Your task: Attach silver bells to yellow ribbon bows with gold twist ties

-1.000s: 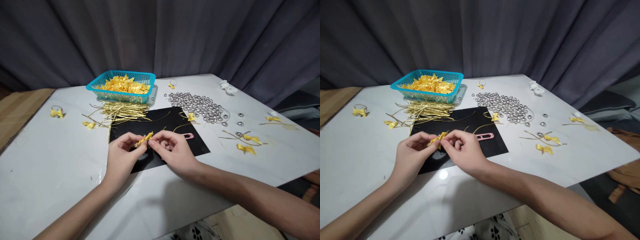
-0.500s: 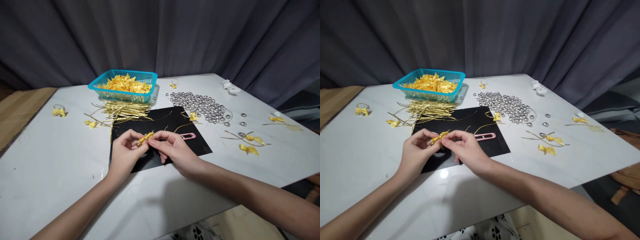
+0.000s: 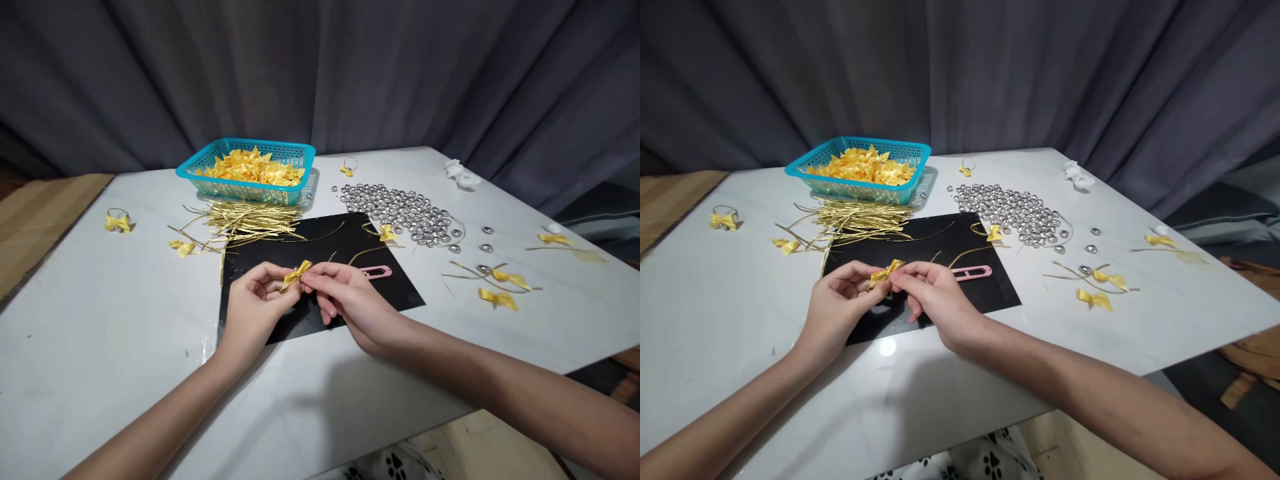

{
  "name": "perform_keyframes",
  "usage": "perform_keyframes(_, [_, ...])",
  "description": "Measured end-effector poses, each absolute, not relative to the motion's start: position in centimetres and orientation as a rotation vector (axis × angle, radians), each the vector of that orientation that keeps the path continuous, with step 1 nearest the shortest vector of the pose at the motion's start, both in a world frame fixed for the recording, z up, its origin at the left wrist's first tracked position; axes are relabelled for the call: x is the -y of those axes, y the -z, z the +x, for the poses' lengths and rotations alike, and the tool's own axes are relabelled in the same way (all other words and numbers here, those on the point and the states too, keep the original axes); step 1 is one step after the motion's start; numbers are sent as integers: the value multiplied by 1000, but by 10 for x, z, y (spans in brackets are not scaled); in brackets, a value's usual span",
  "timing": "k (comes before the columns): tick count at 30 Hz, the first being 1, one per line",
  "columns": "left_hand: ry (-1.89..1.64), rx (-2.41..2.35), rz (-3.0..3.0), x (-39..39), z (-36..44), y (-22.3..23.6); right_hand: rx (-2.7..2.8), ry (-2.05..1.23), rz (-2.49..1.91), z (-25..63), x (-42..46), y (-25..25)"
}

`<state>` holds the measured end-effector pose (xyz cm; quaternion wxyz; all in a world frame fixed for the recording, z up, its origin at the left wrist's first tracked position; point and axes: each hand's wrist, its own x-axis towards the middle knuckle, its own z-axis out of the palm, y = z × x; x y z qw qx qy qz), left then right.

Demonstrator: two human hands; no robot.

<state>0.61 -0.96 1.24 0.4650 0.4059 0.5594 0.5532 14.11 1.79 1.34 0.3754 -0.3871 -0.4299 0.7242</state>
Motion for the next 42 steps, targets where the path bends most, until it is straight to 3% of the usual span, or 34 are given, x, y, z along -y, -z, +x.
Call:
perform_keyframes(12, [-1352,-1444,1066,13,11,-14,1201,-1686,-1067,137,-17,-11])
perform_keyframes(14, [-1361,-1434,1086,13,12,-13,1373,-1512,-1072,138,-16,-9])
perform_keyframes(19, [-1378,-1422,1102,16,11,-13,1911,-717,-879,143,-17,-5])
perform_keyframes(22, [-1367,-1424,1099,17,10,-15,2044,-552,-779,145,-18,-6])
perform_keyframes(24, [-1357,-1429,1105,16,10,-16,2010,-631,-848,145,-18,-7])
perform_keyframes(30, [-1322,-1445,1119,15,9,-15,1656,-1356,-1097,140,-20,-11])
perform_keyframes(33, [-1329,-1456,1143,15,9,-14,1662,-1385,-1064,140,-21,-10])
perform_keyframes(35, [-1324,-1461,1152,16,9,-14,1754,-1222,-1046,141,-21,-8])
perform_keyframes(42, [-1379,-1446,1156,17,10,-16,2291,-143,-862,148,-16,-8])
